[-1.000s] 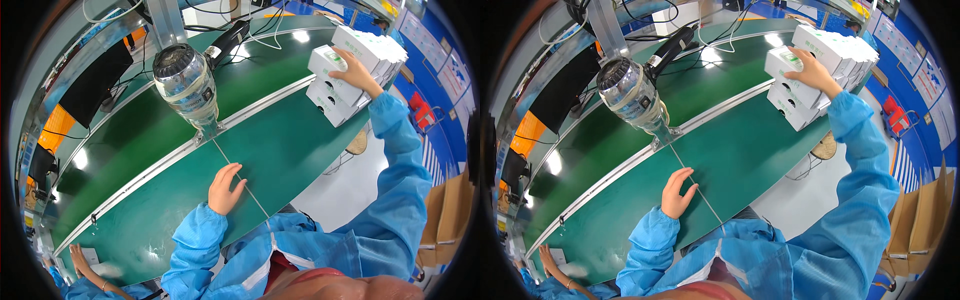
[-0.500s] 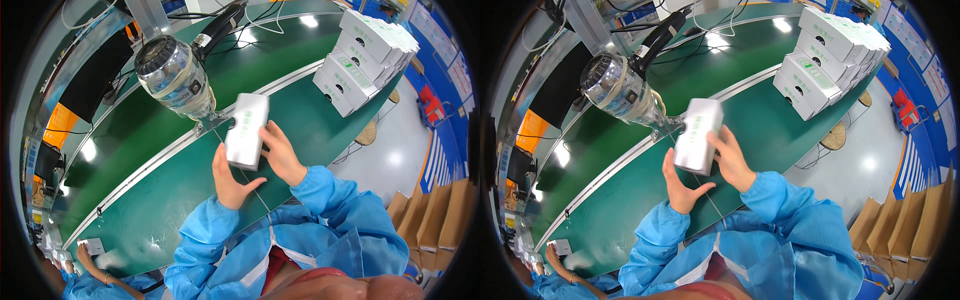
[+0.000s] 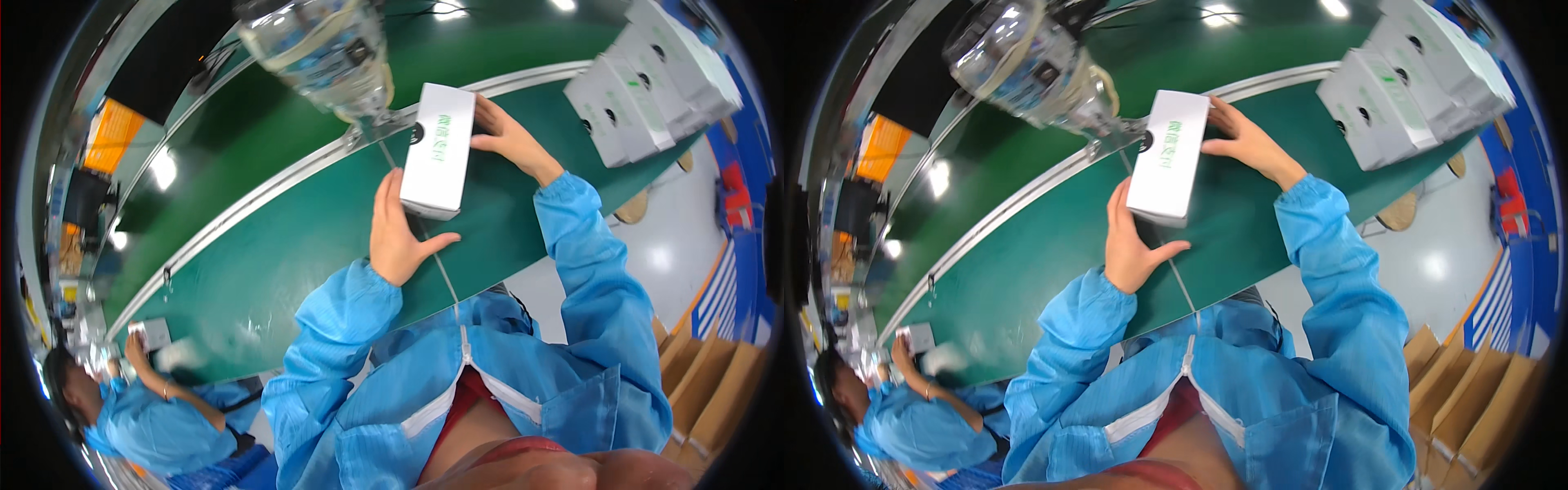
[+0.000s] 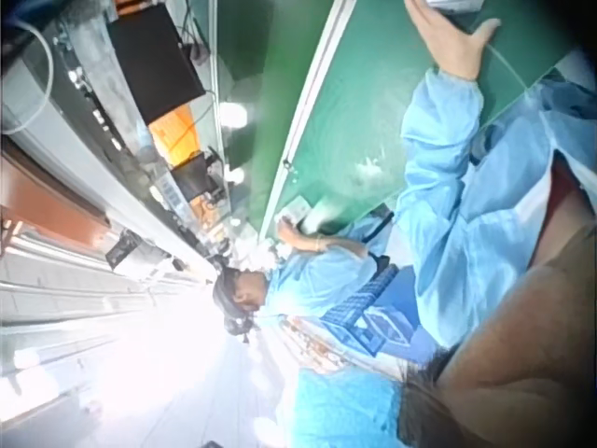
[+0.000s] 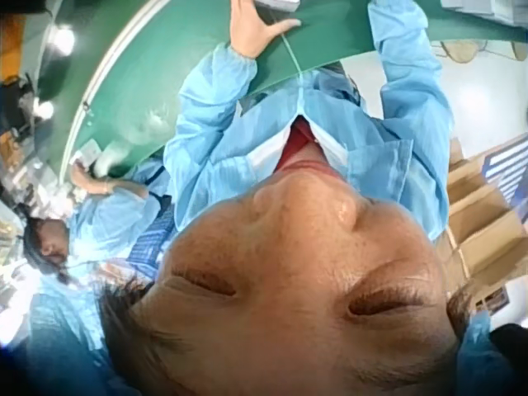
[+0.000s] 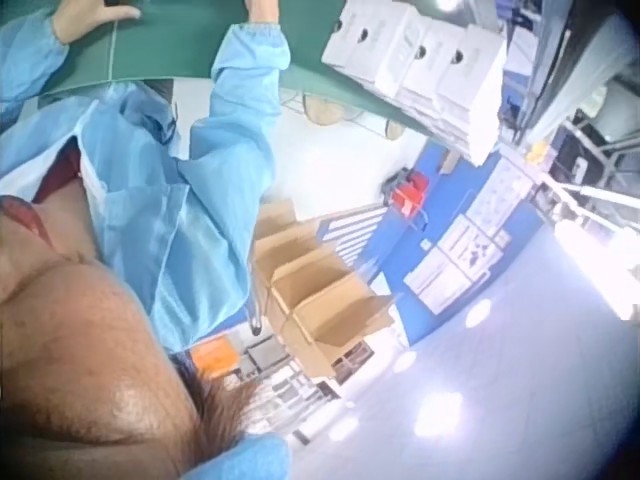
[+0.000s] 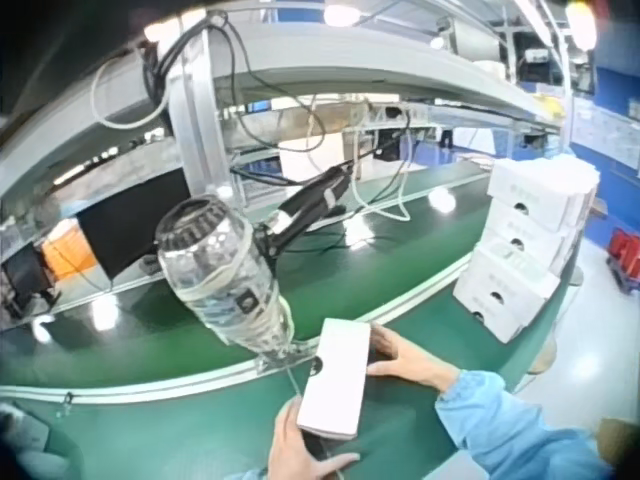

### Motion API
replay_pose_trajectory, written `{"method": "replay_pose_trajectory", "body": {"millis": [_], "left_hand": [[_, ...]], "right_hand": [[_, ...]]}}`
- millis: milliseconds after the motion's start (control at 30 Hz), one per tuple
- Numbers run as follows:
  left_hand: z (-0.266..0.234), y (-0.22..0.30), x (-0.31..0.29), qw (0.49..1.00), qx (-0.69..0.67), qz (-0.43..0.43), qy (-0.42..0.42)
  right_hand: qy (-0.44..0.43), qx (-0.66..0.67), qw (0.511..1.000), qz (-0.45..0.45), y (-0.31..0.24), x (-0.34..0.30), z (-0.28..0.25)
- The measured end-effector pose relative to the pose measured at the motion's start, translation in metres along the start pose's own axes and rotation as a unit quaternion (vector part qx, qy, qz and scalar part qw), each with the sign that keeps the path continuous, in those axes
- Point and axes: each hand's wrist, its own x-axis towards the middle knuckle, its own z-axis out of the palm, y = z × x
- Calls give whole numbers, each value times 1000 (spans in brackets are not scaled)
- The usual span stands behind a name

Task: Inspecting and processing white equipment boxes on an electronics factory assembly line.

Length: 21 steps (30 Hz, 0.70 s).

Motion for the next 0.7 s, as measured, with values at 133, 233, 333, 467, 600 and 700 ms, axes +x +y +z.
{"method": "replay_pose_trajectory", "body": {"millis": [133, 233, 333, 467, 600, 700], "left_hand": [[-3, 1, -6, 998, -25, -39, 45], [-17, -4, -10, 993, -40, -88, 66], [-39, -30, -10, 992, -46, -105, 60], [-55, -44, -1, 978, -128, -157, 55], [-69, -48, 11, 976, -142, -156, 52], [-68, -49, 20, 956, -237, -143, 95]], "right_hand": [[56, -152, 987, 12, 17, -6, 10], [78, -160, 983, -34, 26, -14, 26], [100, -45, 992, -54, 26, -13, 43], [128, 4, 991, -37, 17, 3, 65], [174, -7, 983, -63, 14, -4, 78], [200, -20, 977, -75, 12, -16, 84]]}}
